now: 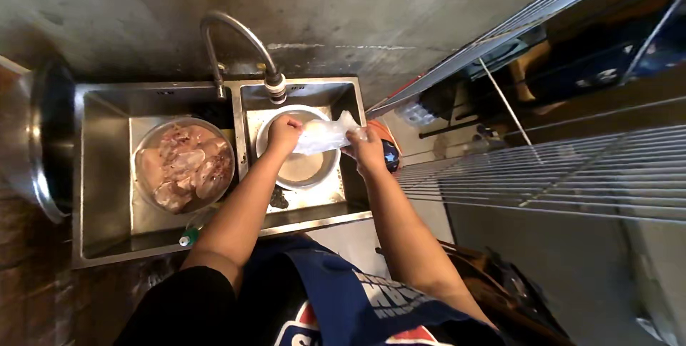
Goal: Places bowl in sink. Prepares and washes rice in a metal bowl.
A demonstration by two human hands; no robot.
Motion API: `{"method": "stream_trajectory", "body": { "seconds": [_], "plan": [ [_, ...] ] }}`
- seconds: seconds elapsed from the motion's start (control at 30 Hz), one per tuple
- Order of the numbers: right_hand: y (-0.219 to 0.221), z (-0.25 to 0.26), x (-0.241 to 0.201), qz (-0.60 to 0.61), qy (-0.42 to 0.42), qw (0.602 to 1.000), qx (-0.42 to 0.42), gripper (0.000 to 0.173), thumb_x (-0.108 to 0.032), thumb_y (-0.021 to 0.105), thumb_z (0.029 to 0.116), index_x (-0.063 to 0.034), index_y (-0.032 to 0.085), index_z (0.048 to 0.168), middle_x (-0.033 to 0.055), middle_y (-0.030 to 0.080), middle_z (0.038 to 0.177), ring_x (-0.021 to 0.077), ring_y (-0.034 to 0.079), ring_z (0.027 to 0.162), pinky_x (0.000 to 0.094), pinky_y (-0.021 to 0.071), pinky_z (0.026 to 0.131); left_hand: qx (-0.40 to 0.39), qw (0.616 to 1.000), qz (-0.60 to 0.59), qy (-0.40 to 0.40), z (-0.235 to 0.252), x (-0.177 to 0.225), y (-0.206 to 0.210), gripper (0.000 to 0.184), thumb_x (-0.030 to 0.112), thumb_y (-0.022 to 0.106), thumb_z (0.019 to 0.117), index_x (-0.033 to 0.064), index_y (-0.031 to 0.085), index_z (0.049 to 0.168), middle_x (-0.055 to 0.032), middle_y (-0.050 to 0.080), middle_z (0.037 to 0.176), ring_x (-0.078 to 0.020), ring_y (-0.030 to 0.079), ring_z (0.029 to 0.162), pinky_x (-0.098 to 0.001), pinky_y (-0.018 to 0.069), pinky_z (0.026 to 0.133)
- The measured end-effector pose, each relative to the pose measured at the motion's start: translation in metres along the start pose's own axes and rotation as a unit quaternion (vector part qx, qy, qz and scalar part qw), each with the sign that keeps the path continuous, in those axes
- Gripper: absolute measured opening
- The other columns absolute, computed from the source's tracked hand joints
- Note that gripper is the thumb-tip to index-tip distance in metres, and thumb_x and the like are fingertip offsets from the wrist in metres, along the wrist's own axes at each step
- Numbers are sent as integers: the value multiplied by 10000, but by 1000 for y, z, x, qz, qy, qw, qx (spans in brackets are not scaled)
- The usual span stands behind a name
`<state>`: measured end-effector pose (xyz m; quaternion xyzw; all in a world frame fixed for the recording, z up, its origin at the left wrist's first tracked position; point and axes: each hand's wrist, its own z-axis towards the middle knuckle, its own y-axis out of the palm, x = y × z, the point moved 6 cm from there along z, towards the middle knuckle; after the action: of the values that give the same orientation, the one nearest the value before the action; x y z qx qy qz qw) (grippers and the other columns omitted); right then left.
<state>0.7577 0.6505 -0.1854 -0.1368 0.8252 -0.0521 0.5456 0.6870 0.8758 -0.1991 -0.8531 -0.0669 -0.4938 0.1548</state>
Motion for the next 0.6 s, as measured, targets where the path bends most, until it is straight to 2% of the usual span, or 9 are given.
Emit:
{"method": "stream_trajectory", "body": {
  "seconds": [0.23, 0.27, 0.33, 0.4, 0.47, 0.53, 0.6],
  "plan": [
    [-7, -4, 5, 44, 13, 999, 24, 386, -124, 631, 1001, -18, 505, 1350, 184, 613, 1218, 260, 685, 966, 429, 617, 787, 24, 996, -36, 81, -9, 13, -4, 222, 77, 682, 951, -46, 645, 1132, -184, 683, 1113, -259, 673, 1003, -442, 554, 926],
    [-7, -4, 5, 51, 12, 998, 20, 387, -130, 629, 1004, -22, 500, 1352, 181, 612, 1225, 257, 687, 969, 425, 618, 787, 24, 995, -62, 69, -8, 10, -4, 233, 62, 678, 943, -52, 633, 1141, -189, 676, 1113, -259, 676, 987, -437, 565, 902],
    [-1, -2, 3, 59, 2, 998, -3, 376, -123, 619, 1006, -25, 490, 1345, 171, 613, 1220, 248, 683, 966, 420, 614, 787, 14, 987, -157, -7, -4, -2, 0, 308, 13, 644, 925, -76, 574, 1212, -225, 633, 1163, -291, 677, 990, -450, 597, 865],
    [9, -2, 1, 48, -7, 998, -31, 371, -126, 620, 1006, -25, 499, 1342, 169, 622, 1222, 244, 683, 981, 420, 612, 806, 12, 960, -265, -86, 2, -21, 6, 422, -15, 605, 922, -60, 499, 1327, -232, 573, 1250, -315, 644, 1060, -473, 592, 881],
    [20, -2, -4, 38, -18, 998, -56, 351, -118, 617, 1002, -27, 514, 1325, 162, 617, 1229, 241, 674, 1011, 423, 606, 828, 21, 935, -330, -130, 10, -37, 12, 485, -34, 568, 913, -35, 457, 1386, -229, 552, 1272, -320, 627, 1070, -480, 583, 876],
    [27, -2, -9, 33, -30, 996, -71, 327, -107, 617, 994, -32, 532, 1301, 152, 611, 1236, 237, 663, 1032, 425, 601, 838, 9, 926, -346, -149, 16, -46, 19, 456, -22, 531, 920, -34, 468, 1372, -211, 546, 1268, -304, 615, 1063, -460, 574, 881],
    [29, -2, -11, 24, -41, 996, -81, 312, -100, 620, 988, -37, 544, 1284, 147, 613, 1227, 233, 662, 1028, 422, 599, 837, -27, 933, -320, -163, 18, -53, 25, 428, 61, 553, 974, -23, 499, 1389, -185, 555, 1301, -264, 611, 1072, -404, 558, 893]
  ]
}}
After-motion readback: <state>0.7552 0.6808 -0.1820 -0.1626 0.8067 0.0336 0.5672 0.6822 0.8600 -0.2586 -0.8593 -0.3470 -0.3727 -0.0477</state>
